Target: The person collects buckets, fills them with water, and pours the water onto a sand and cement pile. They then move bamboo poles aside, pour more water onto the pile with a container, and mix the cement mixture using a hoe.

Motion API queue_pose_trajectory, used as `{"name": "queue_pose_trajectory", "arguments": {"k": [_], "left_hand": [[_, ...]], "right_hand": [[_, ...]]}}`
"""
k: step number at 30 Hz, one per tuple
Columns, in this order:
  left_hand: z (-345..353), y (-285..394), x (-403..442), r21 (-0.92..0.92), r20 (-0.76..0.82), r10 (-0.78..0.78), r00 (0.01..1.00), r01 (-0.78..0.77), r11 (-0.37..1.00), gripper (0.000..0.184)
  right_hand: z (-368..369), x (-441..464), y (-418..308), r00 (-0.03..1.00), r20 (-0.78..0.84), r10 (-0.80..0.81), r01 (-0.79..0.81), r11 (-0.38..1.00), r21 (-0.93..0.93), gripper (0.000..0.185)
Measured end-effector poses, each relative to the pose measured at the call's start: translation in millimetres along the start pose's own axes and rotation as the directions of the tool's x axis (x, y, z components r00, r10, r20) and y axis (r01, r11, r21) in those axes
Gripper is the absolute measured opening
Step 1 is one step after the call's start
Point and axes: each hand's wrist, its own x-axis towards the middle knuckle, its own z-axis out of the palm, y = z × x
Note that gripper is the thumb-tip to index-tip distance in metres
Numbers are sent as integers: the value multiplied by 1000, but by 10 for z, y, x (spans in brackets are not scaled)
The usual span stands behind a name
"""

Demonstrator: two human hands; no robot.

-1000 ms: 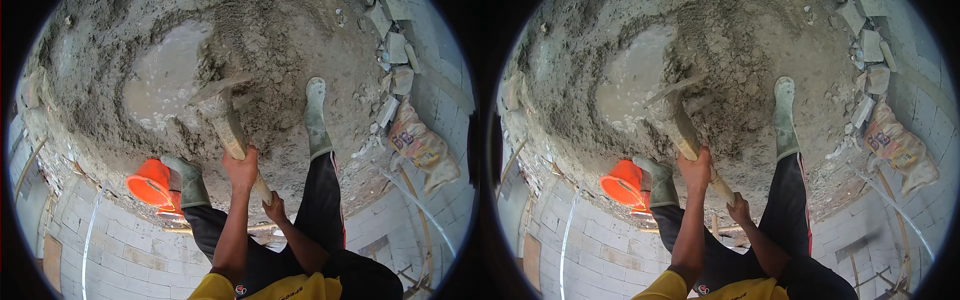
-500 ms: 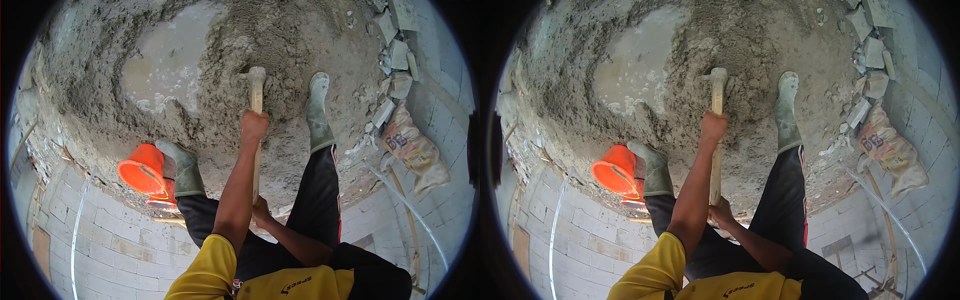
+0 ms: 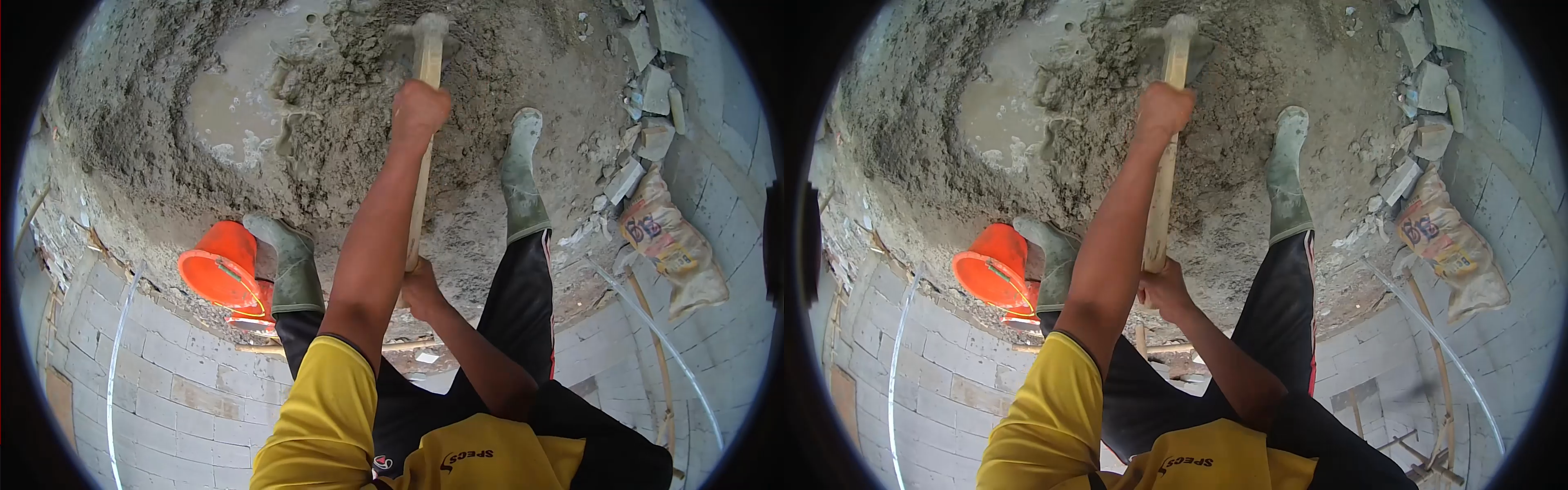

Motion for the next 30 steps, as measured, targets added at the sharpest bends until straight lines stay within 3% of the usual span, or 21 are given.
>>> {"name": "queue_pose_trajectory", "arguments": {"k": [2, 4, 6, 8, 9, 11, 12, 13, 14, 15, 16, 17, 18, 19, 20, 22, 23, 25, 27, 28, 30], "left_hand": [[348, -955, -71, 119, 100, -298, 949, 286, 951, 43], [544, -1397, -412, 91, 15, -273, 962, 271, 958, 46], [430, -1500, -981, -73, -48, -292, 955, 288, 955, 41], [285, -1528, -1489, -322, -121, -246, 962, 196, 926, 34], [96, -1283, -1775, -477, -183, -236, 954, 124, 870, 29], [-361, -704, -2039, -588, -203, -280, 938, 112, 801, 19], [-526, -587, -1941, -547, -268, -180, 946, 4, 837, 16], [-693, -318, -1739, -559, -385, -91, 919, -153, 815, 14], [-891, -32, -1496, -543, -413, -29, 910, -220, 810, 15], [-1017, 206, -1200, -508, -456, 72, 887, -326, 797, 20], [-1094, 321, -851, -400, -464, 138, 875, -346, 849, 25], [-1109, 396, -543, -391, -396, 99, 913, -265, 881, 27], [-973, 329, -264, -400, -309, 62, 949, -189, 897, 27], [-762, 97, -27, -405, -230, 14, 973, -108, 908, 27], [-382, -320, 131, -359, -158, -54, 986, -6, 934, 29], [464, -1221, 46, -74, -138, -165, 977, 156, 985, 42], [638, -1388, -239, -81, -110, -224, 968, 216, 973, 45], [695, -1497, -943, -250, -174, -210, 962, 163, 954, 33], [377, -1299, -1637, -487, -91, -319, 944, 237, 840, 23], [174, -1143, -1878, -559, -144, -296, 944, 169, 812, 20], [-257, -876, -2071, -634, -263, -217, 940, 2, 773, 16]], "right_hand": [[107, -460, 257, 939, -120, 322, -318, 947, 49, 24], [-366, -653, 745, 931, -8, 364, -362, 923, -131, 41], [-626, -1007, 845, 939, -59, 338, -337, 874, -351, 41], [-934, -1278, 1200, 1000, -31, 3, -24, 726, -687, 42], [-1070, -1309, 1387, 959, 66, -276, 216, 559, -800, 41], [-1036, -1154, 1152, 968, 1, -250, 164, 633, -757, 33], [-885, -913, 822, 957, 7, -291, 191, 609, -770, 31], [-749, -561, 601, 927, 16, -374, 279, 663, -695, 30], [-570, -216, 238, 915, 55, -399, 313, 620, -719, 29], [-398, 123, -2, 852, 94, -515, 461, 653, -601, 28], [-231, 394, -216, 800, 119, -588, 543, 626, -559, 27], [-144, 521, -323, 745, 131, -654, 614, 596, -517, 26], [-157, 472, -280, 743, 118, -659, 611, 596, -521, 26], [-173, 338, -189, 913, 38, -407, 378, 806, -455, 26], [-182, 151, -76, 995, -8, -103, 93, 926, -367, 25], [-378, -285, 377, 983, -101, 153, -175, 949, -263, 25], [-596, -476, 598, 977, -110, 184, -210, 930, -302, 29], [-939, -867, 837, 984, -132, 124, -173, 856, -488, 35], [-1375, -1069, 1448, 975, -17, -219, 129, 632, -765, 35], [-1417, -1101, 1528, 938, 38, -343, 222, 516, -827, 35], [-1273, -869, 1274, 968, 17, -249, 160, 566, -809, 34]]}}
